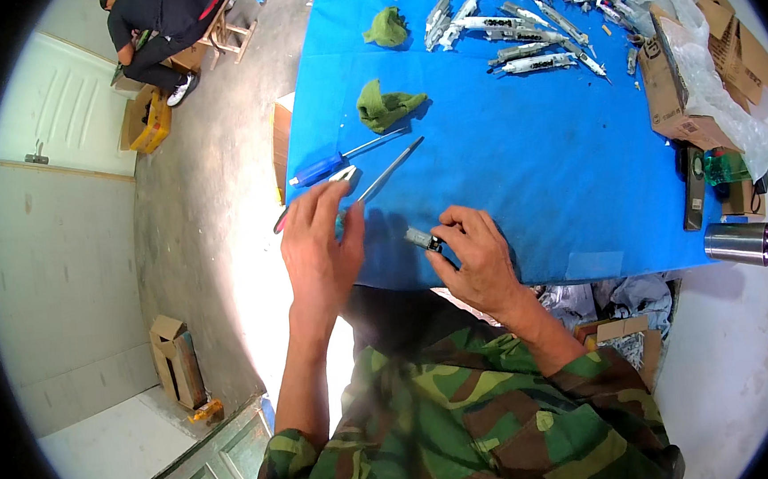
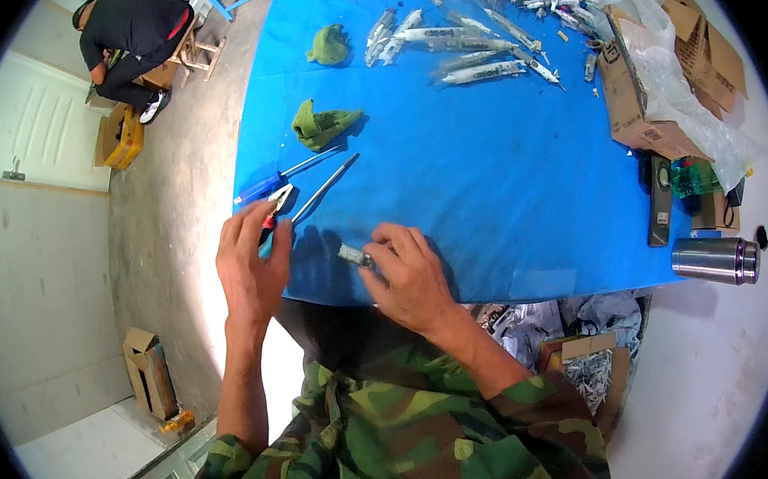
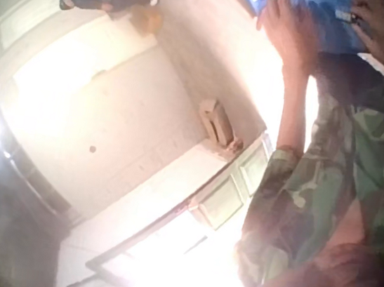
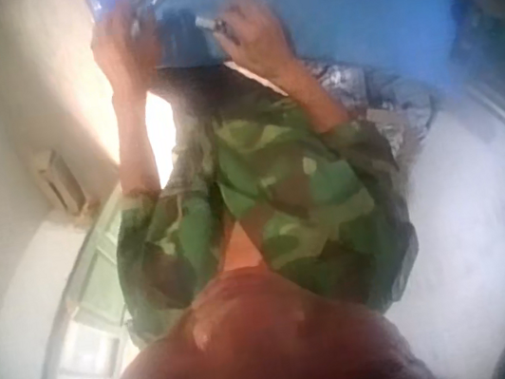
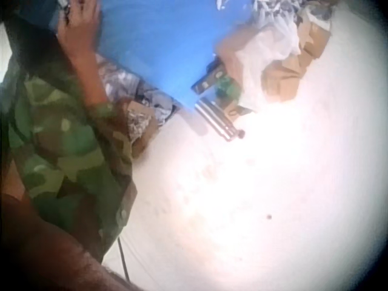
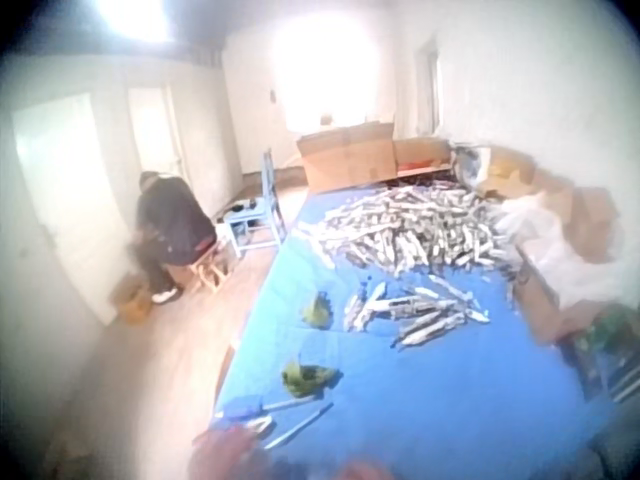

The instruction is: The person assembles metal components using pliers and a screwdriver, removing small pieces from a larger assembly and filing down edges.

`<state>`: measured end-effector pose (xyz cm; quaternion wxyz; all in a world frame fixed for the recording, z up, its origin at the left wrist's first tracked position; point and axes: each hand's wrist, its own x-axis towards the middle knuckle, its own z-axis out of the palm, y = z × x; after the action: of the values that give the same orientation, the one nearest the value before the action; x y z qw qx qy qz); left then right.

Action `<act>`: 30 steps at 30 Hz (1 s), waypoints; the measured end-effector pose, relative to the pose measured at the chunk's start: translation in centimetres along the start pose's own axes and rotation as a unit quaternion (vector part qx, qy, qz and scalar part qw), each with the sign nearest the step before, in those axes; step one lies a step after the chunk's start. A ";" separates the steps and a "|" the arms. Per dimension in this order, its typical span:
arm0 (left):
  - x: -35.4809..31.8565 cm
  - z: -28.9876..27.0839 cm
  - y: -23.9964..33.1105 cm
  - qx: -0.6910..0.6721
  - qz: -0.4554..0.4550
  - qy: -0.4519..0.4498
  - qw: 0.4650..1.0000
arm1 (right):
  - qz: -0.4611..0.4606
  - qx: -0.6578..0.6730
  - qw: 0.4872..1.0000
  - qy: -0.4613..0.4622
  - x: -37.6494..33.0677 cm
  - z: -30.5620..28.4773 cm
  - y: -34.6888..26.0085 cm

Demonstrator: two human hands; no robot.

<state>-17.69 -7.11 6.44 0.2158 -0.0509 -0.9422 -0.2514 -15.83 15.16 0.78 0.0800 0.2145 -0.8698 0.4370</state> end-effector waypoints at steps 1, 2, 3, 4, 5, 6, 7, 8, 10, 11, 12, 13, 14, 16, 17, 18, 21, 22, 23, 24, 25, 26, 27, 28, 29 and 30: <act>1.1 0.5 -0.2 0.000 0.008 -0.001 1.000 | -0.002 0.003 1.000 -0.001 0.0 0.1 0.3; 2.0 1.2 -0.6 -0.002 0.017 -0.001 1.000 | -0.005 0.004 1.000 -0.001 -0.1 0.2 0.4; 2.8 1.6 -1.0 0.000 0.023 -0.001 1.000 | -0.007 0.004 1.000 0.000 -0.1 0.3 0.4; 3.7 1.8 -1.0 0.008 0.030 0.000 1.000 | -0.010 0.005 1.000 0.002 0.1 0.3 0.4; 4.3 2.3 -1.2 0.007 0.024 -0.010 1.000 | -0.008 0.002 1.000 0.005 -0.1 0.3 0.4; 4.9 2.9 -1.4 0.007 0.018 -0.020 1.000 | -0.004 0.004 1.000 0.009 -0.1 0.3 0.4; 5.3 3.3 -1.6 0.007 0.012 -0.030 0.999 | -0.001 0.006 1.000 0.012 -0.2 0.3 0.3; 5.5 3.6 -1.8 0.002 0.003 -0.043 0.999 | 0.002 0.007 1.000 0.016 -0.1 0.2 0.3; 6.1 3.8 -1.7 -0.003 -0.016 -0.061 0.998 | 0.003 0.015 1.000 0.024 -0.2 0.3 0.5; 6.4 3.9 -1.6 -0.004 -0.026 -0.067 0.997 | 0.001 0.020 0.999 0.028 -0.2 0.3 0.5; 6.9 4.4 -1.8 0.001 -0.017 -0.058 0.998 | 0.000 0.019 0.999 0.031 -0.2 0.3 0.5; 7.5 4.9 -1.8 0.009 -0.012 -0.057 0.998 | 0.000 0.018 0.999 0.035 -0.2 0.3 0.6; 8.3 5.2 -1.5 0.019 -0.005 -0.056 0.998 | -0.002 0.018 0.999 0.039 -0.1 0.3 0.6; 9.6 6.3 -1.3 0.029 0.027 -0.041 0.998 | -0.006 0.022 0.999 0.042 0.0 0.2 0.7; 9.9 7.0 -1.4 0.030 0.054 -0.029 0.998 | -0.007 0.024 0.999 0.042 -0.1 0.2 0.7; 10.2 7.8 -1.6 0.030 0.080 -0.016 0.996 | -0.005 0.021 0.999 0.042 -0.2 0.2 0.6; 10.7 9.8 -2.8 0.069 0.105 -0.055 0.990 | -0.009 0.023 0.999 0.042 -0.1 0.3 0.6; 11.5 9.9 -3.5 0.056 0.101 -0.057 0.992 | -0.012 0.025 0.999 0.044 0.0 0.5 0.7; 12.3 9.9 -3.9 0.039 0.096 -0.064 0.993 | -0.010 0.026 0.999 0.046 -0.2 0.5 0.7; 12.3 9.6 -4.1 0.024 0.089 -0.070 0.993 | -0.012 0.028 0.998 0.046 -0.4 0.6 0.7; 11.6 9.1 -4.3 0.012 0.084 -0.044 0.995 | -0.017 0.031 0.998 0.046 -0.4 0.7 0.6; 11.8 8.0 -2.9 -0.007 0.085 -0.021 0.996 | -0.015 0.028 0.998 0.052 -0.4 0.8 1.0; 11.7 6.6 -1.5 -0.025 0.085 0.000 0.996 | -0.012 0.028 0.998 0.056 -0.4 0.8 1.1; 10.6 5.5 0.2 -0.043 0.080 -0.004 0.996 | -0.010 0.026 0.998 0.063 -0.4 0.8 1.5; 9.0 4.0 1.8 -0.078 0.068 -0.039 0.994 | -0.011 0.028 0.997 0.067 -0.4 0.7 1.6; 6.9 3.1 3.0 -0.115 0.057 -0.071 0.989 | -0.011 0.032 0.996 0.078 -0.5 0.9 2.1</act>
<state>-24.49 -3.02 8.40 0.1548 -0.1464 -0.9156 -0.3411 -16.23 15.68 -1.50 0.1456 0.1916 -0.8441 0.4792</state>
